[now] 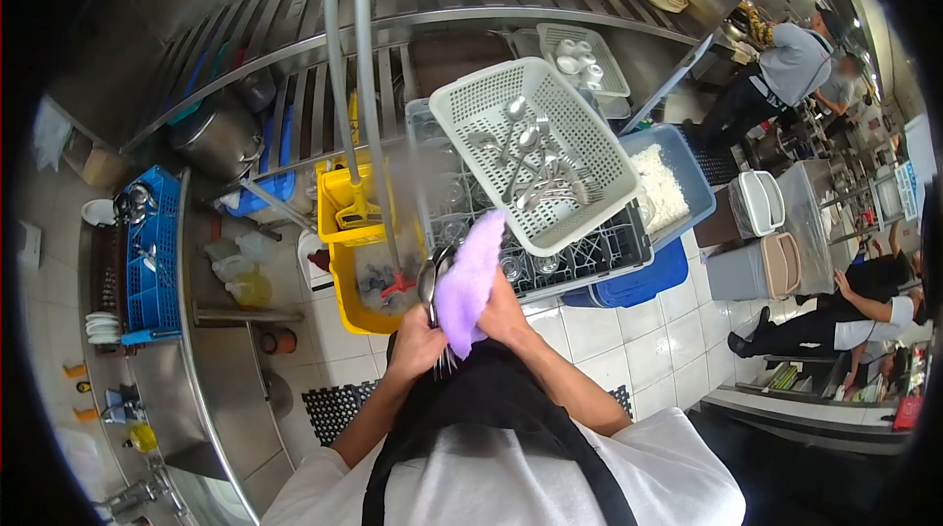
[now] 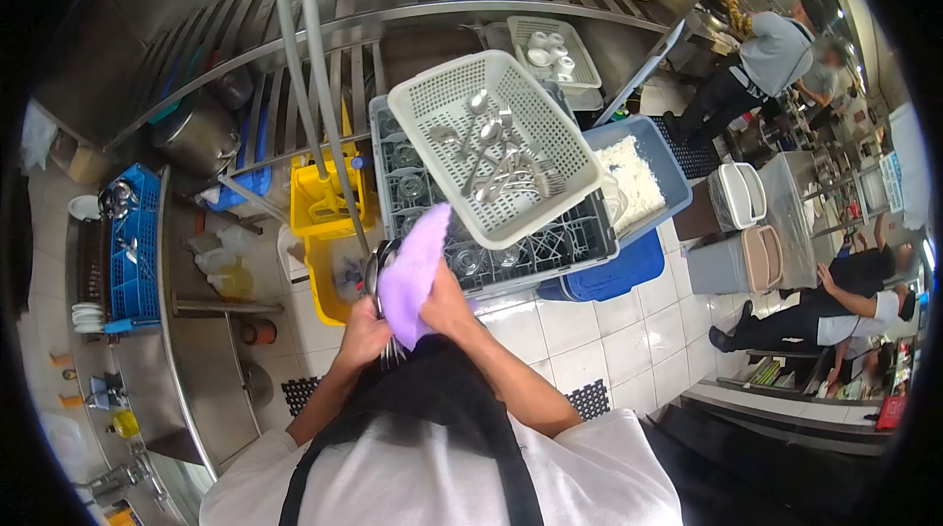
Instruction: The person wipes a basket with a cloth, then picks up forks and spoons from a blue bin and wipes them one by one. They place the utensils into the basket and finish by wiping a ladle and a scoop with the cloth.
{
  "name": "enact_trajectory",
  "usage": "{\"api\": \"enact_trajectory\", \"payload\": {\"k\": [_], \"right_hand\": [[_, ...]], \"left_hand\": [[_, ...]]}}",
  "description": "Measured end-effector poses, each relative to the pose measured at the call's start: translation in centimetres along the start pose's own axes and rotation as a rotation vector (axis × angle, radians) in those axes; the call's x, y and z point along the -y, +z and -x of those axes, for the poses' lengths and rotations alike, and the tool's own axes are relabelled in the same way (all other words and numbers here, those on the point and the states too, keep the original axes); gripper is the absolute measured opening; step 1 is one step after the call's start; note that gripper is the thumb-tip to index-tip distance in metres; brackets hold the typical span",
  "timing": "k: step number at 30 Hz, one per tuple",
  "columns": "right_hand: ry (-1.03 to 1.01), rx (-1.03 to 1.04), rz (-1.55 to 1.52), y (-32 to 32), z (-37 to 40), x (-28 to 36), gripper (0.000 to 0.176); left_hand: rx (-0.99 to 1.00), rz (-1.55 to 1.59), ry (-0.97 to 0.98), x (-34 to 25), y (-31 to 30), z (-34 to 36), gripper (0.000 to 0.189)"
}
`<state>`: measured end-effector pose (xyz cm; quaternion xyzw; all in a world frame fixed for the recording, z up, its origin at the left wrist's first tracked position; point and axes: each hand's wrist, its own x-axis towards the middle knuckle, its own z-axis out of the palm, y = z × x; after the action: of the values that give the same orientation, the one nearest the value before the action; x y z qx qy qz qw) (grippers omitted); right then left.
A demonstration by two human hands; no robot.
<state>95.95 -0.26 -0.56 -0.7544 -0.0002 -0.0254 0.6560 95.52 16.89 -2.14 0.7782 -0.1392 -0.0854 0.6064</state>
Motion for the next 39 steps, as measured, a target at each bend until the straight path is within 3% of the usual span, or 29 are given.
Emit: {"api": "enact_trajectory", "payload": {"k": [2, 4, 7, 8, 9, 11, 12, 13, 14, 16, 19, 22, 23, 25, 27, 29, 31, 32, 33, 35, 36, 37, 38, 39], "right_hand": [[0.07, 0.033, -0.111, -1.4, -0.1, -0.7, 0.044], [-0.099, 0.083, -0.091, -2.5, -0.4, -0.6, 0.034], [0.021, 0.022, -0.031, -3.1, -1.6, 0.0, 0.037], [-0.029, -0.126, -0.277, -2.4, -1.6, 1.0, 0.038], [0.083, -0.218, -0.542, -2.1, -1.8, 0.9, 0.045], [0.335, -0.228, -1.315, -2.1, -0.8, 0.9, 0.06], [0.345, -0.15, -1.292, -1.5, -0.2, 1.5, 0.072], [0.401, 0.045, -1.185, -1.1, -0.2, 2.3, 0.049], [0.549, 0.14, -0.66, -0.9, -0.9, 2.0, 0.042], [-0.082, 0.036, -0.041, -1.5, -1.1, 0.3, 0.028], [0.169, -0.153, -0.038, -3.6, -3.0, -0.7, 0.025], [-0.014, -0.372, -0.501, -2.1, -3.4, -0.5, 0.029], [-0.011, -0.366, -0.5, -1.0, -2.7, -0.7, 0.029], [0.422, -0.279, -1.014, 0.7, -1.0, 0.4, 0.026], [0.436, 0.112, -0.526, 0.9, 0.8, 2.5, 0.02], [0.416, 0.198, -0.671, 1.7, 1.0, 1.4, 0.019], [0.338, 0.265, -0.48, 0.1, -0.3, 1.5, 0.021], [0.325, 0.162, -0.328, -0.6, -1.3, 1.9, 0.013], [0.062, 0.069, 0.136, -2.0, -2.7, 0.1, 0.016], [-0.266, 0.041, 0.549, -5.2, -7.0, 0.1, 0.019], [-0.235, 0.026, 0.647, -6.4, -8.2, 1.9, 0.019], [-0.064, 0.139, 0.806, -7.6, -10.2, 1.7, 0.02], [0.117, 0.083, 0.873, -7.7, -11.2, 4.9, 0.02], [0.116, 0.079, 0.874, -8.0, -11.9, 4.6, 0.02]], "left_hand": [[0.199, 0.532, -0.458, -1.5, -1.2, -0.3, 0.017], [0.228, 0.661, -0.499, -2.5, -1.5, -0.8, 0.016], [0.198, 0.782, -0.654, -2.1, -1.1, -1.0, 0.015], [0.227, 0.883, -0.617, -2.6, -1.1, -1.2, 0.014], [0.253, 0.982, -0.577, -3.4, -1.3, -1.5, 0.014], [0.236, 0.889, -0.573, -4.1, -1.3, -2.0, 0.015], [0.208, 0.821, -0.547, -3.7, -1.3, -2.1, 0.015], [0.182, 0.755, -0.526, -3.4, -1.1, -2.0, 0.016], [0.233, 0.694, -0.551, -2.8, -1.3, -2.1, 0.016], [0.232, 0.727, -0.572, -4.2, -1.5, -2.1, 0.017], [0.228, 0.713, -0.568, -4.5, -3.0, -2.0, 0.02], [0.224, 0.494, -0.592, -4.5, -4.5, -1.4, 0.021], [0.218, 0.497, -0.594, -4.2, -4.3, -1.1, 0.021], [0.156, 0.453, -0.534, -3.3, -3.8, -0.8, 0.019], [0.133, 0.445, -0.498, -2.3, -3.3, -0.2, 0.019], [0.112, 0.436, -0.463, -1.6, -3.0, 0.5, 0.019], [0.032, 0.579, -0.436, -2.5, -2.5, 0.6, 0.019], [0.032, 0.642, -0.546, -3.0, -2.9, 0.6, 0.025], [0.032, 0.64, -0.542, -2.8, -3.2, 0.6, 0.025], [0.03, 0.797, -0.613, -1.8, -4.1, 0.9, 0.03], [0.005, 0.763, -0.612, -1.4, -4.1, 1.0, 0.033], [0.008, 0.764, -0.612, -1.4, -4.0, 1.1, 0.033], [-0.022, 0.75, -0.601, -1.4, -3.9, 1.1, 0.033], [-0.053, 0.737, -0.586, -1.4, -3.9, 0.9, 0.033]]}}
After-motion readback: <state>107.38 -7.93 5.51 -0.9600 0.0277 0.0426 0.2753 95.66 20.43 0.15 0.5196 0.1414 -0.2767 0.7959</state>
